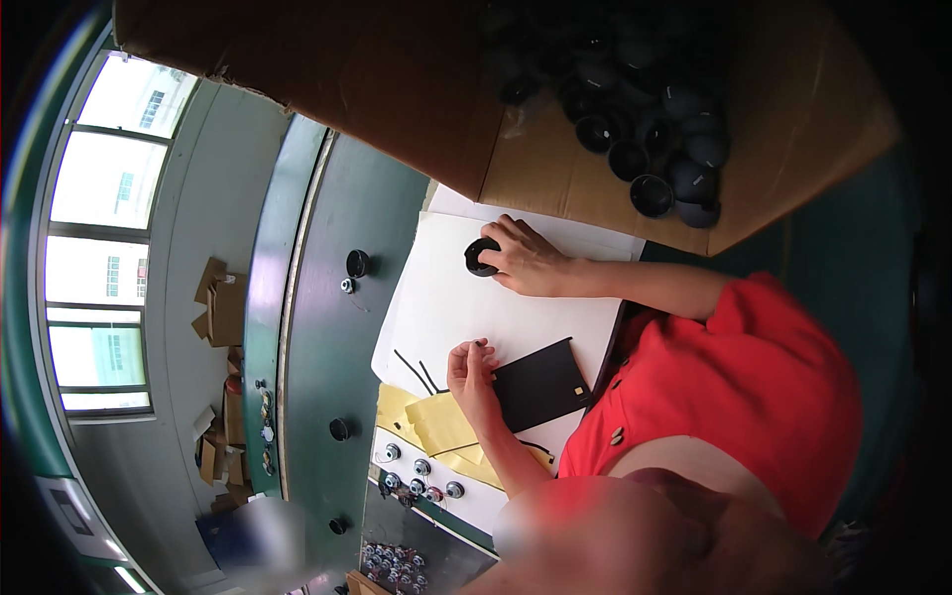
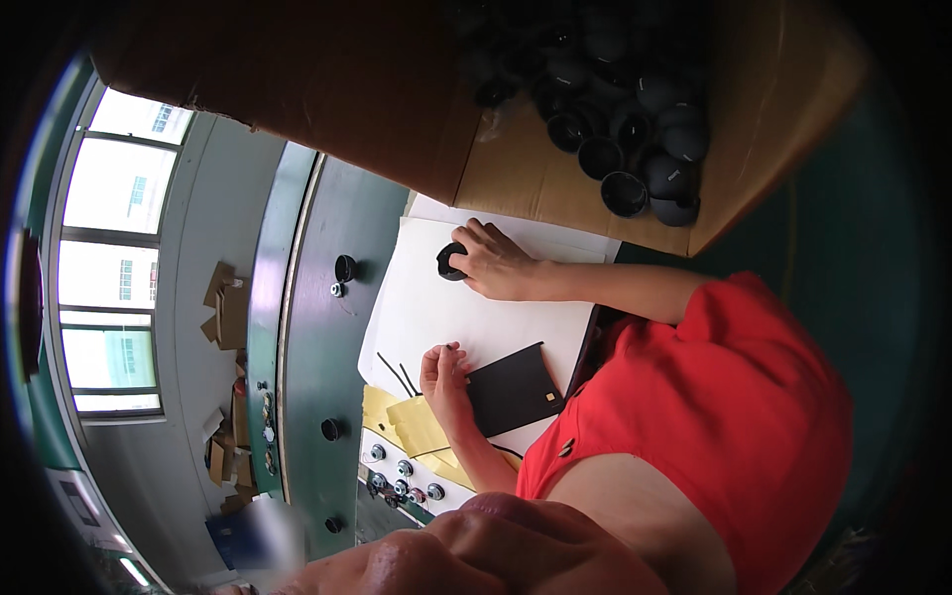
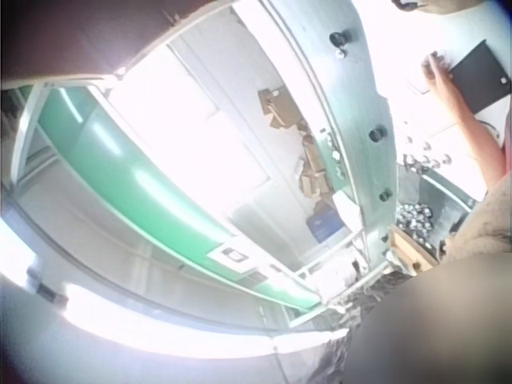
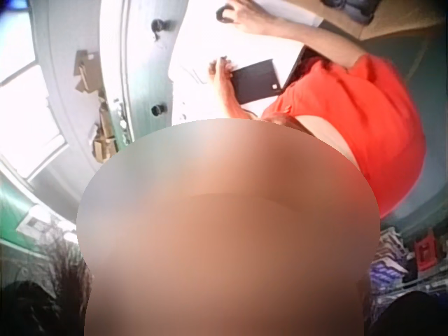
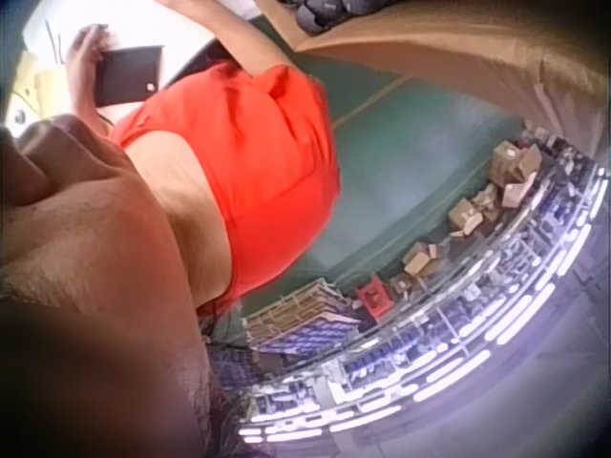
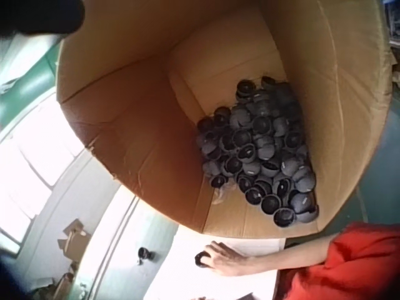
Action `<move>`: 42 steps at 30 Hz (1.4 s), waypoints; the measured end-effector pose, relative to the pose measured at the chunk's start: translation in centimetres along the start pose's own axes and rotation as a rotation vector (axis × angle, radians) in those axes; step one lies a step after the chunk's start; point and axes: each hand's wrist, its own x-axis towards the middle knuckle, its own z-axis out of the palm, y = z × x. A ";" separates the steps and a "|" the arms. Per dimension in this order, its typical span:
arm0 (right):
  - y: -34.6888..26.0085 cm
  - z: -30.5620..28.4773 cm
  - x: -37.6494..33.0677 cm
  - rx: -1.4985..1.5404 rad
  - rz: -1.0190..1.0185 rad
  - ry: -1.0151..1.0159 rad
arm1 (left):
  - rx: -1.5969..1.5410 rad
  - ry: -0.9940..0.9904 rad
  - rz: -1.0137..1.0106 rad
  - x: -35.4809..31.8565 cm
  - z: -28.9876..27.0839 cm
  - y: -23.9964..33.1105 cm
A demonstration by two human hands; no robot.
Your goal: Assembling small components onto a black panel and organizing plastic caps at a production workbench.
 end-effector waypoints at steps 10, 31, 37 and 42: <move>0.1 1.9 1.4 -0.061 0.017 -0.079 | -0.051 0.024 -0.021 0.1 0.2 0.0; 0.8 2.5 2.0 0.099 0.043 0.021 | -0.007 -0.054 -0.017 0.4 -0.9 3.3; 1.1 2.8 2.1 -0.008 0.034 0.016 | 0.045 -0.058 0.001 0.6 -1.4 3.5; 0.5 2.6 2.1 0.090 0.063 -0.056 | 0.091 0.021 0.059 1.5 -1.4 2.4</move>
